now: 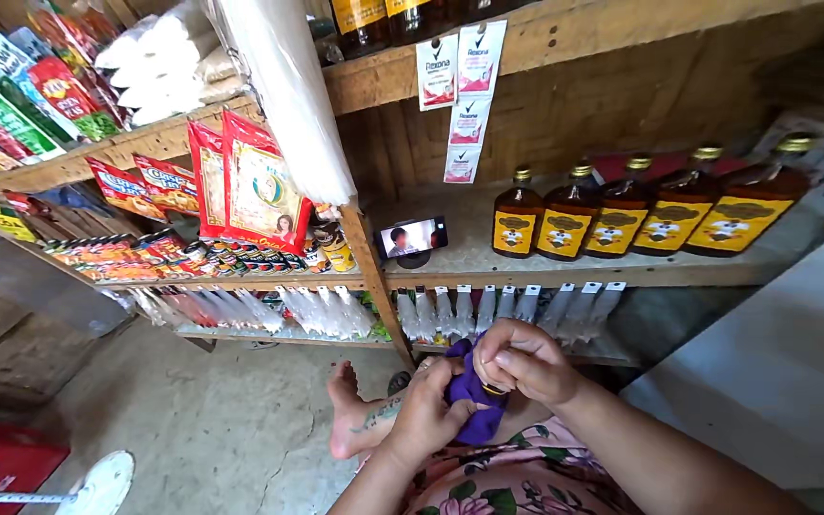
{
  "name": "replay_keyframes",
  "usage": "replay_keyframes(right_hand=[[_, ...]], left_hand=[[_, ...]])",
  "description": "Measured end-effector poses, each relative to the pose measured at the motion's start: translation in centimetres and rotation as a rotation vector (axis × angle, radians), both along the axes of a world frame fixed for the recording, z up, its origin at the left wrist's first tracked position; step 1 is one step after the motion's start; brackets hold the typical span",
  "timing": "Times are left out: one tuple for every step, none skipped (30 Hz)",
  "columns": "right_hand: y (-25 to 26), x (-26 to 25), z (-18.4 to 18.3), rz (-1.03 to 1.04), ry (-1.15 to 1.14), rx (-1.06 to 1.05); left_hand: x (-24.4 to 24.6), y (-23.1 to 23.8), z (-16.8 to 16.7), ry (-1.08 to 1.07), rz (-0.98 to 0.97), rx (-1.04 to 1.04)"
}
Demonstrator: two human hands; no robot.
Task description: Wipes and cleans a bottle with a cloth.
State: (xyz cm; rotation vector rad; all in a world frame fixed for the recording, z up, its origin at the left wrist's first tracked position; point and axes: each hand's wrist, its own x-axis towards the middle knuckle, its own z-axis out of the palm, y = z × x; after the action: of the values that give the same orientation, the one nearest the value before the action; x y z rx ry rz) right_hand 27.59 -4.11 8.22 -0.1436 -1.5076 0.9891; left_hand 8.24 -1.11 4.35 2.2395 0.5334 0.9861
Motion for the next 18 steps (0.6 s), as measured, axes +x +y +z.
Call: replay_keyframes(right_hand=[[0.1,0.1,0.0,-0.007,0.001,-0.006],[0.1,0.2,0.1,-0.015,0.001,-0.011],[0.2,0.3,0.1,-0.02,0.0,-0.015],[0.3,0.4,0.1,-0.023,0.0,-0.016],[0.3,0.5,0.0,-0.028,-0.002,-0.015],[0.3,0.6,0.0,-0.031,-0.002,-0.014],[0.4,0.6,0.0,-0.032,0.001,-0.013],[0.4,0.7,0.0,-0.034,0.007,-0.013],[0.4,0.7,-0.1,-0.035,0.014,-0.015],[0.5,0.8,-0.1,-0.032,0.021,-0.018],[0.5,0.8,0.0,-0.027,0.026,-0.02],[0.4,0.8,-0.1,-0.025,0.024,-0.022],[0.4,0.8,-0.1,-0.025,0.018,-0.022],[0.3,0.7,-0.1,-0.029,0.013,-0.019],[0.2,0.7,-0.1,-0.035,0.007,-0.015],[0.2,0.6,-0.1,-0.039,0.006,-0.012],[0.2,0.5,-0.1,-0.037,0.01,-0.007],[0.2,0.5,-0.1,-0.034,0.013,-0.002]], left_hand=[[0.0,0.2,0.0,-0.007,-0.011,-0.004],[0.0,0.5,0.0,-0.013,-0.026,-0.013],[0.0,0.8,0.0,-0.019,-0.045,-0.029],[0.0,1.1,-0.1,-0.031,-0.066,-0.054],[0.0,1.4,-0.2,-0.049,-0.086,-0.081],[0.0,1.6,-0.3,-0.066,-0.101,-0.097],[0.0,1.8,-0.6,-0.082,-0.108,-0.107],[0.1,1.9,-0.8,-0.102,-0.11,-0.115],[0.2,1.9,-1.2,-0.126,-0.105,-0.122],[0.4,1.8,-1.6,-0.151,-0.094,-0.132],[0.6,1.8,-1.9,-0.17,-0.081,-0.145],[0.7,1.6,-2.0,-0.182,-0.066,-0.158],[0.9,1.5,-1.9,-0.181,-0.048,-0.168],[1.0,1.4,-1.8,-0.165,-0.028,-0.173],[1.1,1.4,-1.5,-0.137,-0.009,-0.174],[1.2,1.5,-1.2,-0.104,0.005,-0.175],[1.4,1.7,-0.9,-0.067,0.013,-0.182],[1.5,1.9,-0.4,-0.026,0.021,-0.194]])
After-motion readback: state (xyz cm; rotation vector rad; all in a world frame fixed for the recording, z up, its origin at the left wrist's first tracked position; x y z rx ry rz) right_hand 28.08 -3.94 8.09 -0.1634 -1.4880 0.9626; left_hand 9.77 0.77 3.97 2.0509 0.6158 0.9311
